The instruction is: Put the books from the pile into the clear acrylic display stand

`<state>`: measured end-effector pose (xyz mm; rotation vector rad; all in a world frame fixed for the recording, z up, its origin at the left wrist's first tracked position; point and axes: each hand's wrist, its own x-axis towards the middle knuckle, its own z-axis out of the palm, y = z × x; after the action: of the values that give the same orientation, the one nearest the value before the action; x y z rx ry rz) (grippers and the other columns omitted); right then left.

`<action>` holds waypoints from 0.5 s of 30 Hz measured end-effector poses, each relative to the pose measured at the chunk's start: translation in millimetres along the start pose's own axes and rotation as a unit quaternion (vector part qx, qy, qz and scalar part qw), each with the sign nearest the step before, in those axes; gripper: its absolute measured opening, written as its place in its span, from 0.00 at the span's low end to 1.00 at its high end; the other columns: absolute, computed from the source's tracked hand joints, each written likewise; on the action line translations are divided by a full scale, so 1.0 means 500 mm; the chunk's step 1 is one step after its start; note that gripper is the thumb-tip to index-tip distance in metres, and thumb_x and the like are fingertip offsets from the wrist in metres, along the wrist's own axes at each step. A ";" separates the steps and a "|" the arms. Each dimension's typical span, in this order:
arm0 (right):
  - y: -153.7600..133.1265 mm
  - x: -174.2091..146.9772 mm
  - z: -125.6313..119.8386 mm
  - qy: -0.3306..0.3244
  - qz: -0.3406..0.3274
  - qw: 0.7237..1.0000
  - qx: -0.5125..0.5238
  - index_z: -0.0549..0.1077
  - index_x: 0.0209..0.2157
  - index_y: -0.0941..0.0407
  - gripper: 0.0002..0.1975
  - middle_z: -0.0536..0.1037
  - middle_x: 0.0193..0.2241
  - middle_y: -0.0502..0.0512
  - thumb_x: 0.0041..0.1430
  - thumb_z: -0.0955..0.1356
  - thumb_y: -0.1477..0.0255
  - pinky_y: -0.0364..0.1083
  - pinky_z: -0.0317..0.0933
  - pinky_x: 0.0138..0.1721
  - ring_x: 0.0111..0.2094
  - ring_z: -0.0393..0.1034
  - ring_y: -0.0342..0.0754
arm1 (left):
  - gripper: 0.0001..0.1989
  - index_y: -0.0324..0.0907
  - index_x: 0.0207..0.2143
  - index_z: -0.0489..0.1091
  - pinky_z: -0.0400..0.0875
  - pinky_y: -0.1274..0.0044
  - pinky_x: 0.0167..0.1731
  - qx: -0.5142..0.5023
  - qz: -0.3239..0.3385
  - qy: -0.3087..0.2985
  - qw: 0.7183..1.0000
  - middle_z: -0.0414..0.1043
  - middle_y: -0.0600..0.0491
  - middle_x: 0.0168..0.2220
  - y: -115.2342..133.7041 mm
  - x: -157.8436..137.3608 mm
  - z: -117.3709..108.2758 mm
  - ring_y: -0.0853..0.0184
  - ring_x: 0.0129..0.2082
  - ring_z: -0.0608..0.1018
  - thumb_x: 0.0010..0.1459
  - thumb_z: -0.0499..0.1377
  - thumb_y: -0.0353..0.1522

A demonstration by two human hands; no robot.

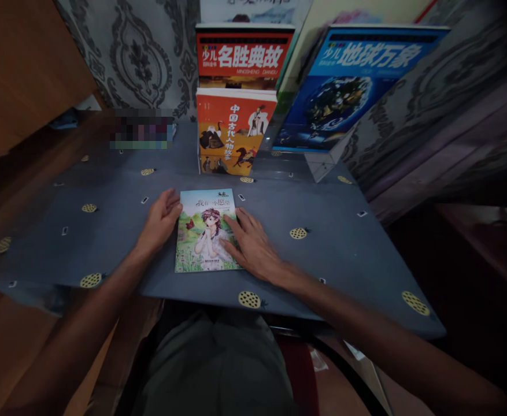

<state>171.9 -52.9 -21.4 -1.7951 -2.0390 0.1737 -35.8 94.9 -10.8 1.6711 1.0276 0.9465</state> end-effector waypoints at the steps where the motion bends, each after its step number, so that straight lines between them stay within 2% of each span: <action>1: -0.001 -0.001 0.000 0.001 0.000 1.000 -0.003 0.60 0.65 0.58 0.30 0.60 0.66 0.71 0.71 0.56 0.55 0.70 0.55 0.64 0.68 0.51 0.69 | 0.27 0.39 0.60 0.63 0.66 0.60 0.62 -0.034 -0.022 0.014 0.999 0.69 0.38 0.59 0.003 -0.001 0.000 0.54 0.61 0.73 0.59 0.59 0.35; 4: -0.003 -0.001 0.001 0.008 0.001 1.000 -0.011 0.60 0.65 0.56 0.29 0.61 0.65 0.69 0.71 0.56 0.55 0.71 0.54 0.64 0.68 0.51 0.68 | 0.25 0.37 0.55 0.64 0.69 0.59 0.61 -0.131 -0.095 0.038 0.986 0.69 0.36 0.58 0.020 -0.007 -0.010 0.52 0.59 0.75 0.55 0.61 0.30; 7: -0.005 -0.001 0.005 0.016 0.002 1.000 -0.019 0.60 0.66 0.56 0.28 0.62 0.65 0.69 0.71 0.57 0.57 0.71 0.54 0.64 0.68 0.51 0.69 | 0.18 0.38 0.49 0.67 0.72 0.58 0.59 -0.203 -0.161 0.018 0.966 0.72 0.37 0.54 0.045 -0.017 -0.031 0.51 0.58 0.76 0.55 0.62 0.27; 12: -0.010 0.001 0.004 0.020 0.003 0.999 -0.029 0.60 0.65 0.55 0.27 0.63 0.65 0.68 0.71 0.58 0.58 0.70 0.55 0.63 0.68 0.52 0.68 | 0.08 0.37 0.40 0.71 0.75 0.59 0.55 -0.228 -0.220 -0.028 0.948 0.77 0.41 0.47 0.082 -0.030 -0.059 0.52 0.57 0.76 0.56 0.62 0.24; 15: -0.015 0.002 -0.002 0.005 0.018 0.999 -0.039 0.61 0.65 0.58 0.28 0.62 0.65 0.70 0.70 0.59 0.59 0.68 0.55 0.63 0.68 0.52 0.67 | 0.05 0.37 0.35 0.71 0.82 0.66 0.44 -0.228 -0.258 -0.032 0.938 0.77 0.42 0.46 0.099 -0.026 -0.069 0.53 0.54 0.78 0.56 0.62 0.22</action>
<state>165.4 -53.1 -17.8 -1.8759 -2.0338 0.0975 -61.2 82.5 43.9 0.9722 1.0342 0.7027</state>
